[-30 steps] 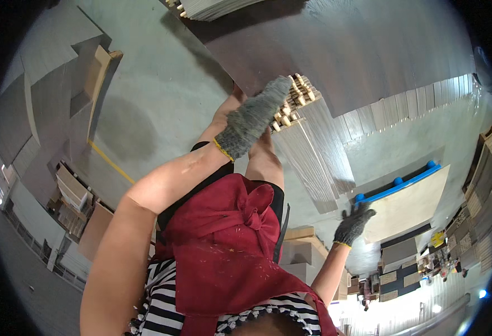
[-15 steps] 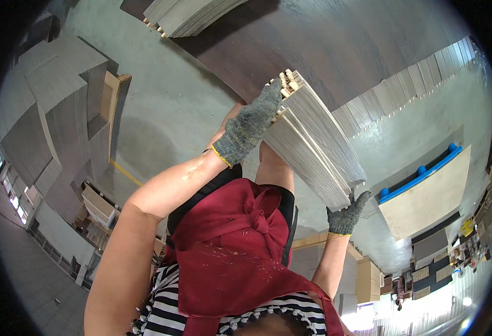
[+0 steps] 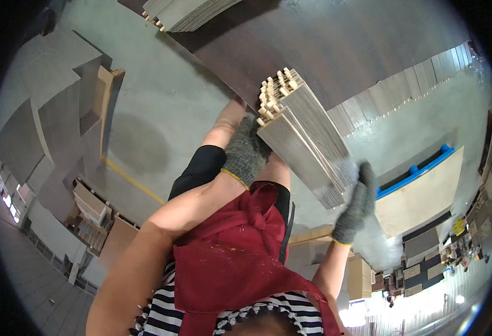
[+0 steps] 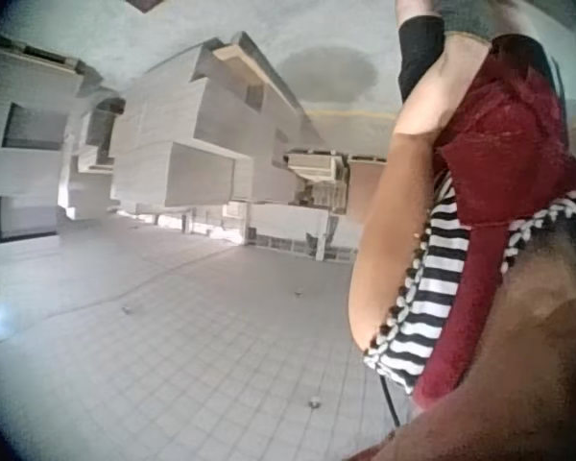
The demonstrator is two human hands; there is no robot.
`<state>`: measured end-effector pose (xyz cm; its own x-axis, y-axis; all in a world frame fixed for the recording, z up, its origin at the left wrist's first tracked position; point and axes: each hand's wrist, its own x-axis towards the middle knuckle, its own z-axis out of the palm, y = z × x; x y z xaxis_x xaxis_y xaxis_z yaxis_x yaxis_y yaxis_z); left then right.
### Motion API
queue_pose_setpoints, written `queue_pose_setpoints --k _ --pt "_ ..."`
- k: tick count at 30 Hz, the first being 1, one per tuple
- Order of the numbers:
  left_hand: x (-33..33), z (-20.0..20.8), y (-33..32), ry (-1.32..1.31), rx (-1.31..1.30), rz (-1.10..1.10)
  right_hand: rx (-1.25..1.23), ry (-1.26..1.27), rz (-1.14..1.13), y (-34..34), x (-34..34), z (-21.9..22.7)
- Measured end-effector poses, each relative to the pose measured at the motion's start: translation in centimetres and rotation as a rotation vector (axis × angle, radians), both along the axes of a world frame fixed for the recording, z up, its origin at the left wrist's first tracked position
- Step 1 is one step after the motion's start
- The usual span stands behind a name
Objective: Stacking wooden furniture panels equipped with dowels into a neat pile.
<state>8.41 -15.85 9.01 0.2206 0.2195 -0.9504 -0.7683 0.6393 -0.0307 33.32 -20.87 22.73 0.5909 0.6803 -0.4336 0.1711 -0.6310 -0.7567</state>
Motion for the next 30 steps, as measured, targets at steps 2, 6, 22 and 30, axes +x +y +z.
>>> queue_pose_setpoints --k 2,6,22,30 --pt "0.7 -2.1 -0.1 -0.219 0.223 0.103 0.021 -0.155 0.589 5.1 -1.9 0.3" --pt "6.1 -2.1 -1.3 0.056 0.245 0.247 0.067 -0.361 0.958 11.6 -5.8 -1.3" --pt "6.6 -0.8 -2.0 -0.487 0.282 0.566 0.103 -0.254 0.977 10.9 -6.5 -3.2" --pt "6.3 0.0 1.0 0.11 0.274 -0.015 0.072 -0.271 0.913 11.2 -6.9 -2.9"
